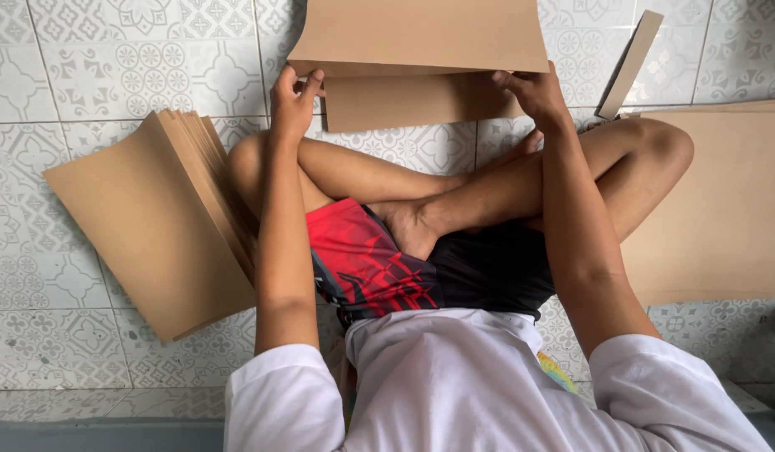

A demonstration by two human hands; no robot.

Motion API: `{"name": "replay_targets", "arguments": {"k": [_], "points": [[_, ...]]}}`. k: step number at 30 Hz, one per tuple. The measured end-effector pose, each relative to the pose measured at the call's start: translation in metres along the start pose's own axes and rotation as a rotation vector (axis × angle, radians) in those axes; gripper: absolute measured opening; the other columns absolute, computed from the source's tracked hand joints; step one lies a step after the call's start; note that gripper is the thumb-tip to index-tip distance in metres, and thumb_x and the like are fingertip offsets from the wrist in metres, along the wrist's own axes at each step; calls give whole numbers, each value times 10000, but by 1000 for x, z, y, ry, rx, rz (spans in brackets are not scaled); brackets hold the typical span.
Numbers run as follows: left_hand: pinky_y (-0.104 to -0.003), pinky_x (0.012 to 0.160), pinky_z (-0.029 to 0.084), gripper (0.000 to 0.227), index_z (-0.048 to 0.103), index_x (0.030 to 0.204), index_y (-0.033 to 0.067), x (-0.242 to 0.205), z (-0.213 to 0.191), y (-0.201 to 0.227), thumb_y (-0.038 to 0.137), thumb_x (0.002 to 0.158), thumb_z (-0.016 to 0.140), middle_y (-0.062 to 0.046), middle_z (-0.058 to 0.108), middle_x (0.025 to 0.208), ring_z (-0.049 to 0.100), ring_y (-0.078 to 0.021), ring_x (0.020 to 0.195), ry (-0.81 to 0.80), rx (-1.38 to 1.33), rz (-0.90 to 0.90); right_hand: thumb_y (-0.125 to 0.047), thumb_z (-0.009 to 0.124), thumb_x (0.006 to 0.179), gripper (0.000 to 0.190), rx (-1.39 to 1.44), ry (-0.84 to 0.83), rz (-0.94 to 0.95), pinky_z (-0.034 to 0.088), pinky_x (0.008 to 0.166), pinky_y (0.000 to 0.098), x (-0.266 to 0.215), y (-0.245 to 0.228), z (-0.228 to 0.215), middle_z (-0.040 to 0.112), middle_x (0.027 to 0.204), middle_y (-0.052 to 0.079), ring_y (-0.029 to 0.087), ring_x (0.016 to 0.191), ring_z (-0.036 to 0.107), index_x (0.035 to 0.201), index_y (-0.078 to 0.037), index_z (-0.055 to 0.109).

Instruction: Folding flat cardboard sheets along pre-scored lines and stacking them on the floor.

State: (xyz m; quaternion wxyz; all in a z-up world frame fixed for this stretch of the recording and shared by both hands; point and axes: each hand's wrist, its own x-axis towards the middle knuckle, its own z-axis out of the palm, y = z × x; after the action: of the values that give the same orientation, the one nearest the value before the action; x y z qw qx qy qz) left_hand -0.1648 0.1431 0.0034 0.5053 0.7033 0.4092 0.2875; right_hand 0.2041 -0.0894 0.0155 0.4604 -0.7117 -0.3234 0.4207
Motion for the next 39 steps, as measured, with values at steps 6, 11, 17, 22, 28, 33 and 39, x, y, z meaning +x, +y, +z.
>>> {"name": "replay_targets", "arguments": {"k": [6, 11, 17, 22, 28, 33, 39], "points": [[-185, 480, 468, 390, 621, 1066, 30, 3, -5, 11, 379, 947, 749, -80, 721, 905, 736, -127, 670, -67, -255, -242, -627, 701, 970, 674, -141, -40, -6, 549, 796, 326, -4, 3, -7, 735, 990, 127, 212, 859, 661, 1167, 16, 735], [-208, 500, 504, 302, 611, 973, 51, 9, 0, -2, 329, 977, 730, -25, 673, 835, 700, -129, 560, -55, -140, -298, -505, 765, 943, 557, 97, 50, 184, 576, 720, 242, 4, 16, 4, 758, 975, 98, 135, 780, 735, 1128, 18, 713], [-254, 726, 583, 402, 536, 1282, 20, 10, 9, -35, 107, 942, 732, -118, 715, 1074, 654, -132, 765, -236, -43, -192, -435, 763, 1021, 406, 136, 138, 332, 348, 411, 198, 7, 26, 0, 512, 622, -18, 53, 449, 424, 945, -51, 657], [-238, 660, 592, 331, 587, 1245, 19, 16, 7, -28, 99, 951, 715, -94, 754, 1027, 660, -112, 724, -157, -28, -239, -330, 755, 996, 341, 215, 86, 278, 513, 587, 192, 7, 24, -4, 719, 981, 35, 77, 737, 710, 1175, -52, 674], [-208, 604, 469, 260, 612, 1195, 103, 14, -2, -1, 226, 985, 703, -3, 771, 1035, 730, -80, 762, -95, -121, -312, -104, 744, 996, 304, 381, -34, 68, 579, 891, 280, 4, 13, -8, 728, 1166, 84, 164, 1122, 754, 1273, -21, 652], [-207, 662, 597, 313, 767, 1010, 2, 16, 3, -23, 161, 798, 932, -62, 784, 863, 706, -103, 716, -180, -211, -215, -604, 819, 765, 885, 11, -90, 136, 587, 910, 598, 0, 9, -12, 688, 1259, 234, 407, 1150, 712, 1372, -2, 591], [-174, 614, 601, 315, 750, 1007, -4, 17, 4, -17, 218, 826, 879, -52, 793, 899, 676, -75, 583, -186, -76, -408, -519, 812, 859, 661, -175, 33, 333, 480, 637, 861, 6, 4, -1, 672, 1221, 319, 508, 1141, 671, 1208, 31, 696]]}}
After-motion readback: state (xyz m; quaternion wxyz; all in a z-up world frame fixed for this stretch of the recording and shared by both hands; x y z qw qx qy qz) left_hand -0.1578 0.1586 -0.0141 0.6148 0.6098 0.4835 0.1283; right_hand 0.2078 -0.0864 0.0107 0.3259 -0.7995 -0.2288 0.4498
